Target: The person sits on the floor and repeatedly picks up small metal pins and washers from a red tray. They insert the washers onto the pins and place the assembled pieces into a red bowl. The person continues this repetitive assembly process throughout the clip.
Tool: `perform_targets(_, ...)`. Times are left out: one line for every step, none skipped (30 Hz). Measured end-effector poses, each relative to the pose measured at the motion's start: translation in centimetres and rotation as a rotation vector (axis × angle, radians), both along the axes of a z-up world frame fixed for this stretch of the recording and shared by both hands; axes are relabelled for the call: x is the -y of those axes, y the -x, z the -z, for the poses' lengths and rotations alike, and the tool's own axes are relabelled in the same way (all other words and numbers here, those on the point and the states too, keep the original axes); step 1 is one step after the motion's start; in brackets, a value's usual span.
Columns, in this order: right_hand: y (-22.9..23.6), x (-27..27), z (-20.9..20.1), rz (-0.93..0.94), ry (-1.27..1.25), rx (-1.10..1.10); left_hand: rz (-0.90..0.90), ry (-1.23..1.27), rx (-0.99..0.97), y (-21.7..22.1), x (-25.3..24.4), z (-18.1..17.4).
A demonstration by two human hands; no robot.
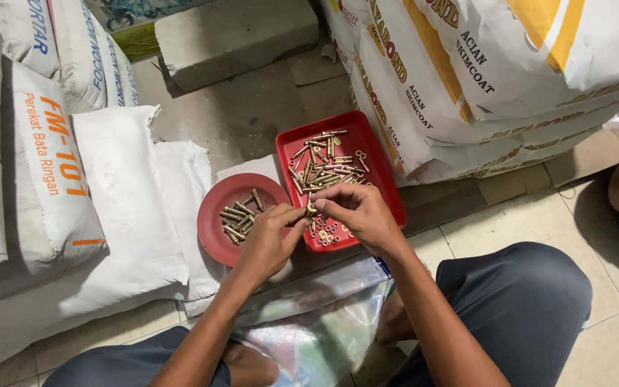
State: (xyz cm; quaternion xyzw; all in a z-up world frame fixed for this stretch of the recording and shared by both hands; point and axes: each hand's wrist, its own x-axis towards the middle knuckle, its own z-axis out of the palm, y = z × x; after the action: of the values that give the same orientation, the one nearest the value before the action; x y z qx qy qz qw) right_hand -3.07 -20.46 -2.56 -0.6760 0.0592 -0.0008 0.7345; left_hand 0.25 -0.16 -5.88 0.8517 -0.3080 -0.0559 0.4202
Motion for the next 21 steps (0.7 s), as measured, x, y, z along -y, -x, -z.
perform_targets(0.0, -0.1, -0.1, -0.001, -0.001, -0.003, -0.001, -0.001, -0.003, 0.1, 0.0, -0.2)
perform_targets(0.0, -0.3, -0.2, -0.032, -0.017, 0.005, -0.011, 0.021, -0.018, 0.3, 0.0, -0.4)
perform_targets(0.0, -0.5, -0.4, -0.064, -0.032, 0.014, -0.022, 0.044, -0.032, 0.4, 0.0, -0.6)
perform_targets(-0.2, -0.5, 0.0, -0.066, -0.033, 0.011, -0.024, 0.044, -0.034, 0.4, 0.0, -0.7)
perform_targets(-0.5, -0.5, 0.3, -0.054, -0.045, 0.017, -0.041, 0.064, -0.050, 0.4, 0.0, -0.9)
perform_targets(-0.7, -0.4, 0.6, -0.043, -0.056, 0.022, -0.057, 0.084, -0.065, 0.4, 0.0, -1.2)
perform_targets(-1.1, -0.2, 2.2, -0.047, -0.056, 0.023, -0.061, 0.085, -0.064, 0.4, 0.0, -1.5)
perform_targets(-1.4, 0.1, 3.6, -0.020, 0.012, -0.007, -0.063, 0.105, -0.056, 0.5, 0.1, -1.8)
perform_targets(-1.8, 0.3, 5.1, 0.008, 0.080, -0.036, -0.063, 0.123, -0.048, 0.5, 0.1, -2.1)
perform_targets(-1.9, 0.7, 7.8, 0.005, 0.080, -0.034, -0.066, 0.124, -0.045, 0.5, -0.1, -2.0)
perform_targets(-2.1, 1.0, 10.5, -0.050, 0.443, -0.069, -0.066, 0.121, -0.046, 0.5, -0.2, -1.8)
perform_targets(-2.2, 1.4, 13.2, -0.104, 0.807, -0.102, -0.066, 0.118, -0.047, 0.5, -0.3, -1.7)
perform_targets(-2.4, 1.8, 16.1, -0.106, 0.807, -0.100, -0.068, 0.117, -0.045, 0.6, -0.5, -2.0)
perform_targets(-2.6, 2.3, 18.9, -0.188, 0.934, -0.155, -0.058, 0.096, -0.058, 0.6, -0.6, -2.2)
perform_targets(-2.8, 2.7, 21.8, -0.274, 1.062, -0.210, -0.050, 0.076, -0.072, 0.7, -0.8, -2.4)
perform_targets(-2.8, 2.7, 22.6, -0.277, 1.063, -0.207, -0.055, 0.077, -0.071, 0.8, -1.0, -2.4)
perform_targets(-2.6, 2.7, 23.4, -0.293, 1.091, -0.251, -0.044, 0.066, -0.064, 0.9, -1.2, -2.4)
perform_targets(-2.5, 2.7, 24.2, -0.308, 1.119, -0.294, -0.034, 0.055, -0.057, 1.0, -1.4, -2.4)
perform_targets(-2.4, 2.5, 24.1, -0.310, 1.121, -0.291, -0.038, 0.057, -0.056, 1.1, -1.6, -2.5)
perform_targets(-2.3, 2.3, 23.9, -0.311, 1.115, -0.341, -0.034, 0.044, -0.067, 1.2, -1.7, -2.6)
perform_targets(-2.3, 2.2, 23.7, -0.309, 1.108, -0.390, -0.030, 0.030, -0.077, 1.3, -1.8, -2.7)
